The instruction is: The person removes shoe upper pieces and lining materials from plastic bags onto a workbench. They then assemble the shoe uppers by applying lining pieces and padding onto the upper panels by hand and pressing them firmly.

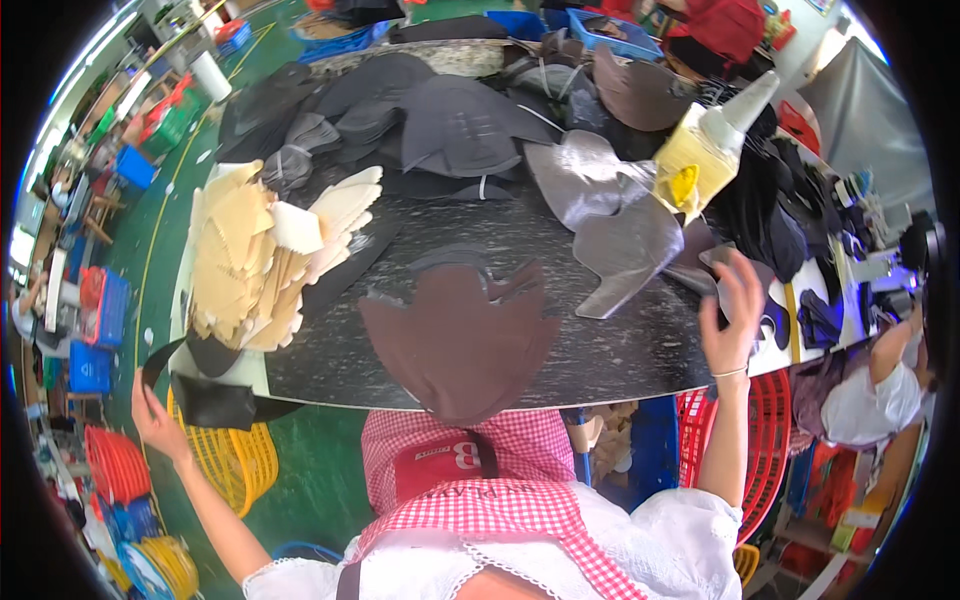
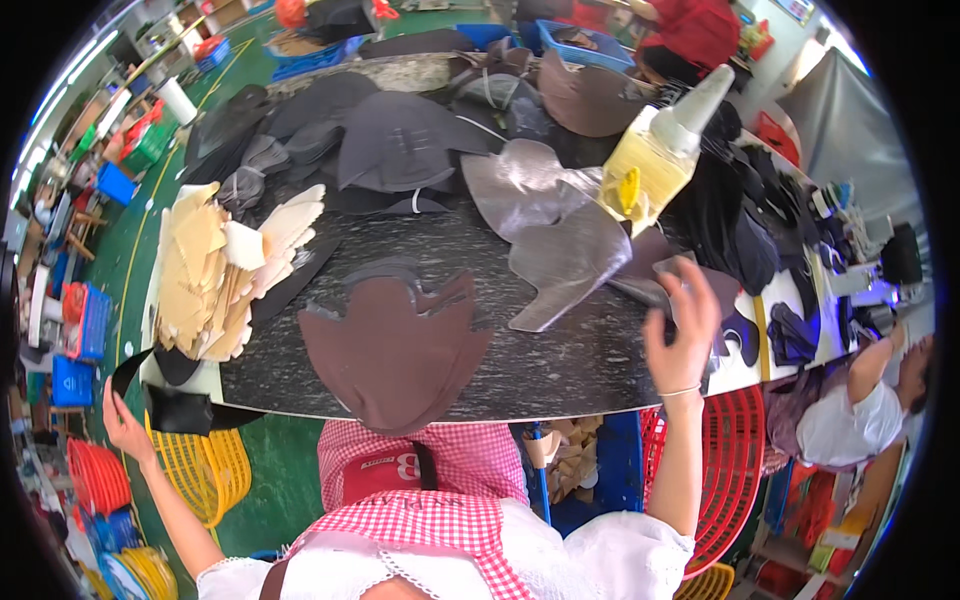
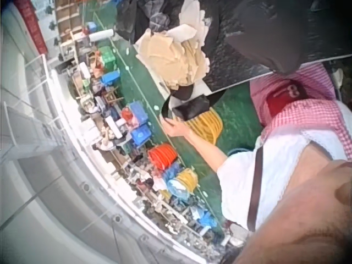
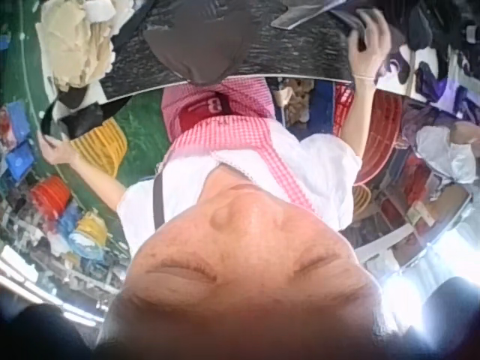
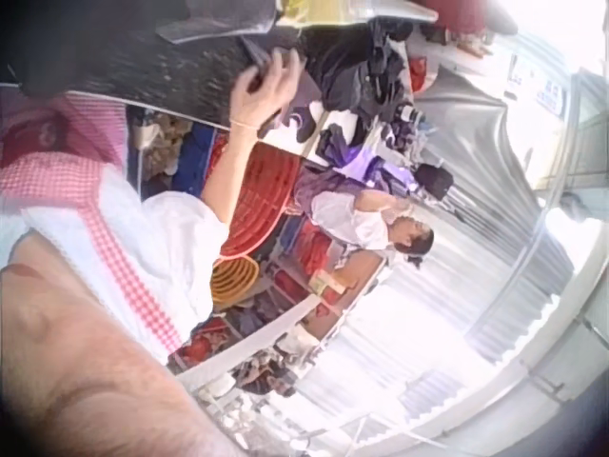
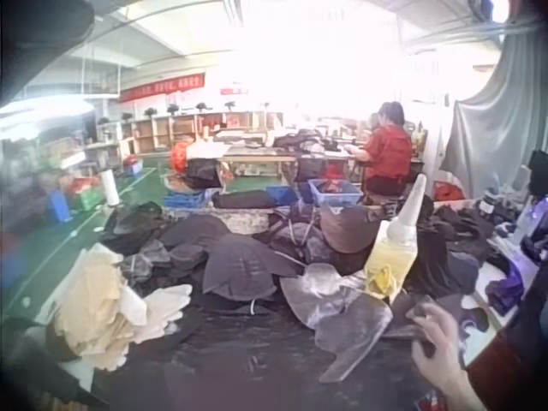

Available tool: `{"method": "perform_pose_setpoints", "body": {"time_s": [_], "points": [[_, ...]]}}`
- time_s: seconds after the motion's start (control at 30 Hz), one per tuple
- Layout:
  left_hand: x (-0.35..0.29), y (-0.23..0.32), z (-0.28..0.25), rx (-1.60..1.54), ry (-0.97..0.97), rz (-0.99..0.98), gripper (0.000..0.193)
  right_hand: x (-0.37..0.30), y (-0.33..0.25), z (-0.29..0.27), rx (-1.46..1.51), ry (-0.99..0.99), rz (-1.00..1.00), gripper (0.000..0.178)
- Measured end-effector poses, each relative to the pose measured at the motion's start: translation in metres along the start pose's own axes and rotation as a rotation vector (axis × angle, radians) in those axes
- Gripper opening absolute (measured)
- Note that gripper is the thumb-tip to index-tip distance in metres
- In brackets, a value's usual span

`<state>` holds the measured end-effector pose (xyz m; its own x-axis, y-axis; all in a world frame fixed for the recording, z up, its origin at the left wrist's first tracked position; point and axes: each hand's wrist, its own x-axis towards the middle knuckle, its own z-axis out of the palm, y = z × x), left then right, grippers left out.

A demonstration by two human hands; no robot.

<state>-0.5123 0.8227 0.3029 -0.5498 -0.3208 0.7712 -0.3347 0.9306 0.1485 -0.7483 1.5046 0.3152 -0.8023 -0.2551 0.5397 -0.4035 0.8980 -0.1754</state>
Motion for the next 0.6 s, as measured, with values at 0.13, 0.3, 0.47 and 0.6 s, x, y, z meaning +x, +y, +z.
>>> {"method": "perform_pose_setpoints", "body": {"time_s": [0.13,0.3,0.47,0.6], "points": [[0.005,-0.035,-0.025,0.086,0.186,-0.029,0.024,0.029,-0.047,0.066,0.313,-0.251,-0.224,0.034],[0.042,0.045,-0.059,-0.058,0.789,-0.171,0.032,0.112,-0.094,0.091,0.430,0.189,-0.340,0.026],[0.015,0.227,-0.031,-0.325,-0.130,0.620,0.030,0.172,-0.089,0.099,0.048,0.331,-0.375,0.030],[-0.065,0.324,0.038,-0.576,-0.426,0.765,0.042,0.150,-0.081,0.128,0.117,-0.013,-0.176,0.027]]}}
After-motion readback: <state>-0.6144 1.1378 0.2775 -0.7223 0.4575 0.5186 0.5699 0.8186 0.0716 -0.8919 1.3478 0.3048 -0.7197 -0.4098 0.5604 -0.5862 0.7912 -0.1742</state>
